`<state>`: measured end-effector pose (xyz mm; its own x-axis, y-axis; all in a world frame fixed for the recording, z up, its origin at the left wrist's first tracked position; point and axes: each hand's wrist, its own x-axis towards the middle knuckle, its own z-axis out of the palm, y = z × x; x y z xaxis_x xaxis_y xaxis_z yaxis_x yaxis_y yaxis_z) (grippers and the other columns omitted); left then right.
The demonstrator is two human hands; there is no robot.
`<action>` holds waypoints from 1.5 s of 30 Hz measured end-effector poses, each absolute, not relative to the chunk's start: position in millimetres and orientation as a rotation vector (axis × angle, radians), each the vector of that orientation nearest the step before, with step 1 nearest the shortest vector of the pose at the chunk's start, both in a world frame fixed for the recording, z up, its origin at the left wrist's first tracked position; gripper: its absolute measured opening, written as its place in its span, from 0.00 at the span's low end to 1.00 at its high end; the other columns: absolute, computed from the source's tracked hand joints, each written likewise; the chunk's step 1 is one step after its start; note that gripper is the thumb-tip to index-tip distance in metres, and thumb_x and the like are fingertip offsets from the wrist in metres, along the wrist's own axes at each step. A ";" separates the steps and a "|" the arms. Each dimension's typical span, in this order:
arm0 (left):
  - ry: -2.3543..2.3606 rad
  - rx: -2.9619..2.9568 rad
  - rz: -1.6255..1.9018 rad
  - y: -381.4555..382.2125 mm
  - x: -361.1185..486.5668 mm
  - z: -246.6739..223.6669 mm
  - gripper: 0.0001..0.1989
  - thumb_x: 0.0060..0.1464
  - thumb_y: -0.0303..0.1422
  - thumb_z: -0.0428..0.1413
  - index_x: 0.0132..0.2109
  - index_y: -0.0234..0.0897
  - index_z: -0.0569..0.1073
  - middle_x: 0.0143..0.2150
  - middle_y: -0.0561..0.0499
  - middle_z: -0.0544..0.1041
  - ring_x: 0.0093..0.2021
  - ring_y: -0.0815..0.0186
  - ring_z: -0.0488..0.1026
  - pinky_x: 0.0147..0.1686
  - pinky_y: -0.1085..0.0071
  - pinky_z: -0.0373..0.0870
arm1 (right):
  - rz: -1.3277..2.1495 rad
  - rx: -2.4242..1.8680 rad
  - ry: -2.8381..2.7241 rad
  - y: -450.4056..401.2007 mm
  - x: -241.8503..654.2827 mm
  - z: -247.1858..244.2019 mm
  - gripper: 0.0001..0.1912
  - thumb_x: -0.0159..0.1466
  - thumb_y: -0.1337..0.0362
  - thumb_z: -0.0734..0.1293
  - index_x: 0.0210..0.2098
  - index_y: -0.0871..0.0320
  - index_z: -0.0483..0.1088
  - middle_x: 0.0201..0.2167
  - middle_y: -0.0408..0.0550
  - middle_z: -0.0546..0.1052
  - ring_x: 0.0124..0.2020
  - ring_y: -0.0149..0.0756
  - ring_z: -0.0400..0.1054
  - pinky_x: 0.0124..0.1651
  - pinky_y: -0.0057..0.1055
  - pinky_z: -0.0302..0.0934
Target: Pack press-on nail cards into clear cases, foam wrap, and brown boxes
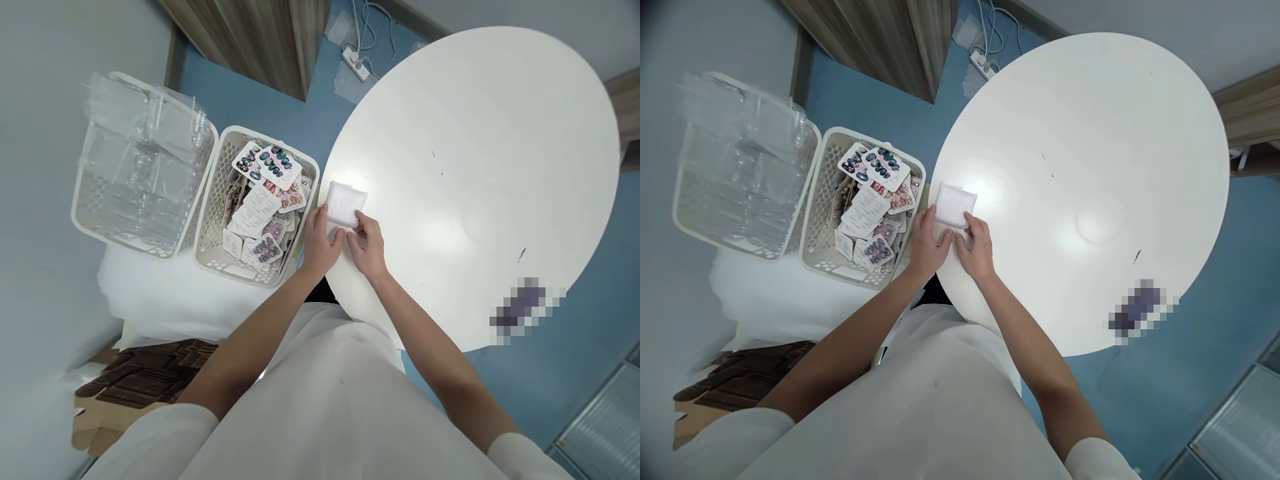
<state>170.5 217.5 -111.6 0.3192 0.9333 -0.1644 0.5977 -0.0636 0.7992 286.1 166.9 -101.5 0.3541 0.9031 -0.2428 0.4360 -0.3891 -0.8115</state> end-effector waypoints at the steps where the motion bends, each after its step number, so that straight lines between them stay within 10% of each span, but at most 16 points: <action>1: 1.376 1.769 0.514 216.7 170.7 -112.8 0.29 0.54 0.37 0.50 0.60 0.40 0.49 0.57 0.41 0.57 0.59 0.56 0.54 0.55 0.56 0.55 | 0.933 -1.965 -1.161 166.4 287.1 -102.1 0.24 0.61 0.60 0.58 0.57 0.50 0.53 0.48 0.50 0.62 0.42 0.36 0.61 0.48 0.41 0.62; 14: 1.425 1.645 0.536 189.1 172.9 -106.2 0.33 0.55 0.37 0.48 0.63 0.42 0.40 0.65 0.43 0.44 0.65 0.56 0.41 0.60 0.55 0.45 | 1.062 -1.836 -1.050 138.4 297.0 -98.2 0.37 0.58 0.55 0.62 0.61 0.45 0.40 0.58 0.52 0.52 0.42 0.34 0.63 0.43 0.36 0.63; 31: 1.517 1.699 0.601 32.6 138.9 -54.4 0.33 0.54 0.35 0.48 0.63 0.40 0.42 0.61 0.39 0.53 0.58 0.57 0.57 0.52 0.58 0.62 | 1.373 -1.628 -0.876 -17.8 333.6 -33.0 0.35 0.55 0.54 0.64 0.59 0.48 0.48 0.52 0.51 0.62 0.33 0.29 0.66 0.44 0.39 0.62; 45: 1.462 1.917 0.643 -22.5 18.3 19.0 0.15 0.55 0.35 0.48 0.49 0.40 0.66 0.49 0.47 0.70 0.49 0.61 0.67 0.48 0.64 0.66 | 1.524 -1.510 -1.421 -16.4 243.2 -7.8 0.23 0.55 0.55 0.64 0.49 0.55 0.63 0.42 0.50 0.70 0.34 0.33 0.66 0.42 0.36 0.62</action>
